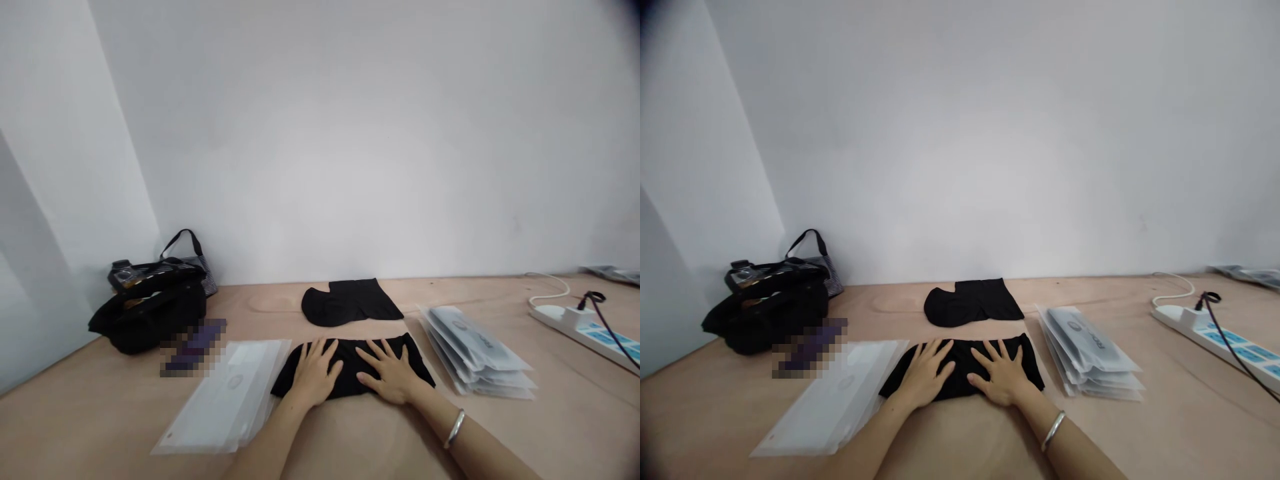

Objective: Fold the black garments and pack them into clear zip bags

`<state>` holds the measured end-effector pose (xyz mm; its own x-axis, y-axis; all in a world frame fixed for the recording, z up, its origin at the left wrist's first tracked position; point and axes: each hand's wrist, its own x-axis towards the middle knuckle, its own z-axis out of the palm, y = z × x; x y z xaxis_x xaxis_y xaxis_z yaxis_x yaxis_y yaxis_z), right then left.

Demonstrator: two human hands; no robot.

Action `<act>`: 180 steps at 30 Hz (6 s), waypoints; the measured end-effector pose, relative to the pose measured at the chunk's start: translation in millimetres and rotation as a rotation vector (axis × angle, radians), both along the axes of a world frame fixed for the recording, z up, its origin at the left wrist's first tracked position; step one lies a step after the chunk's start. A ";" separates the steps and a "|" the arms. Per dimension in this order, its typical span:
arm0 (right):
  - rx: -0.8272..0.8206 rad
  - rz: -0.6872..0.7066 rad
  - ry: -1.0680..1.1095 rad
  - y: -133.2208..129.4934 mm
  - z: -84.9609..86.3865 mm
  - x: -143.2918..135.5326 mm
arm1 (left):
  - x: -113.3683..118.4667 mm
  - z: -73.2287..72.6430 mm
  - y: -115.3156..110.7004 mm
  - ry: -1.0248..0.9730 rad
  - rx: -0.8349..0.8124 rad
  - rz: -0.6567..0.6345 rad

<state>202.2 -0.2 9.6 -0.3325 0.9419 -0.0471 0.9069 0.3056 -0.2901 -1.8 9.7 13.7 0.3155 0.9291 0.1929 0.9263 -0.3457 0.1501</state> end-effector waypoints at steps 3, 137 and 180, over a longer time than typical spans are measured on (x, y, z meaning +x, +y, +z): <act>0.051 0.006 0.019 -5.1 6.4 -12.2 | -13.3 10.4 2.2 -0.019 0.062 0.184; 0.398 0.156 0.314 5.1 -0.5 18.0 | 12.9 0.6 -2.6 -0.235 0.217 -0.263; 0.151 0.089 0.131 -12.5 -3.7 11.9 | 30.0 36.2 -1.7 -0.062 0.029 0.154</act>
